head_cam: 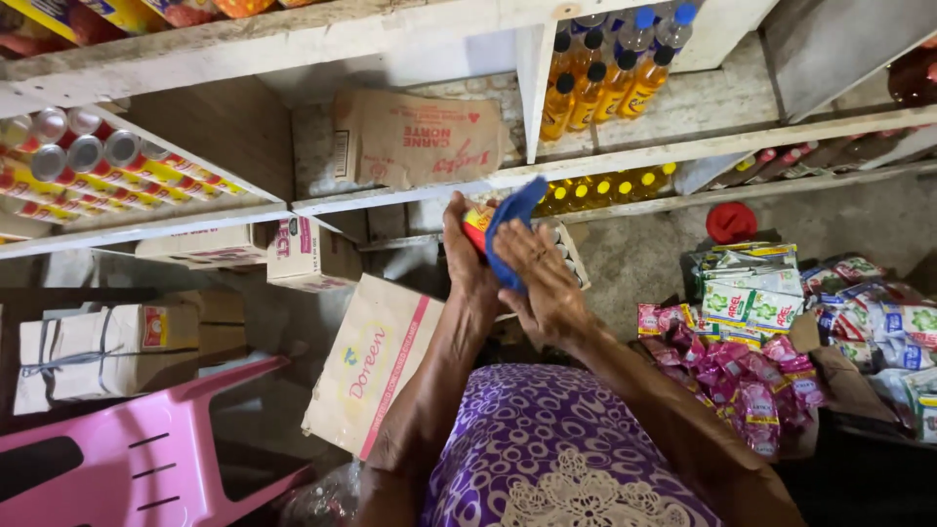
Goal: Wiping canned food with a blue cloth and arranging them on shelves.
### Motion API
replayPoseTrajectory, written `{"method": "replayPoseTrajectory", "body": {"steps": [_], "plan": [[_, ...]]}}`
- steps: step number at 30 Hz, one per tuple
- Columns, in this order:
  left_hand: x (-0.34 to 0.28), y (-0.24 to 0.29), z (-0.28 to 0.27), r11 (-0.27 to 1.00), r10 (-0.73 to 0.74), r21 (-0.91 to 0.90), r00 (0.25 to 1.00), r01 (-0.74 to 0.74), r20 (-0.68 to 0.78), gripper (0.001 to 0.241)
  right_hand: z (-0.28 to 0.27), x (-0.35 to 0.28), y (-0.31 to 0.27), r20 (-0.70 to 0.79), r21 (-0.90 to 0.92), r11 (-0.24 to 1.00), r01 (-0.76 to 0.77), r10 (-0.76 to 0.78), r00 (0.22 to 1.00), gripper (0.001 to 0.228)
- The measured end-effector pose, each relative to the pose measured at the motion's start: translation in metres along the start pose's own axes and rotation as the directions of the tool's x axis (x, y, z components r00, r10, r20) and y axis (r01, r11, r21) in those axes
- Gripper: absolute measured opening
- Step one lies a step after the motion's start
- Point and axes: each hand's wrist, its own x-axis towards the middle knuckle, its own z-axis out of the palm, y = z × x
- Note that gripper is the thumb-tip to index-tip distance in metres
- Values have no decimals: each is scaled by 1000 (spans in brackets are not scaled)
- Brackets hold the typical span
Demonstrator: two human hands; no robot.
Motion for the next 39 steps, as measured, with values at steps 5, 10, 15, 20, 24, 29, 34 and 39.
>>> {"method": "replayPoseTrajectory", "body": {"steps": [5, 10, 15, 20, 24, 29, 34, 39], "plan": [[-28, 4, 25, 984, 144, -97, 989, -147, -37, 33, 1, -4, -12, -36, -42, 995, -91, 89, 995, 51], [-24, -3, 22, 981, 117, -152, 992, -124, -52, 38, -3, -11, -28, 19, 111, 980, -166, 165, 986, 50], [-59, -7, 46, 965, 259, -26, 965, -260, -33, 35, 6, -32, 8, 45, 180, 927, -328, 326, 944, 44], [-88, -1, 70, 472, 592, 616, 744, -630, 308, 45, -40, 12, 20, 390, 910, -285, -302, 836, 385, 64], [-92, -16, 65, 31, 624, 814, 647, -580, 437, 57, -57, 6, 22, 332, 938, -263, -224, 864, 378, 57], [-93, -14, 36, -439, 248, 708, 683, -553, 687, 54, -37, 31, -7, -50, 95, 987, -132, 137, 989, 29], [-87, 3, 32, -318, 286, 742, 686, -590, 669, 68, -30, 3, 16, 33, -6, 1000, 13, -13, 999, 39], [-91, -2, 27, -392, 254, 723, 689, -569, 679, 73, -55, 11, 27, 125, -140, 981, 136, -119, 985, 40]]}}
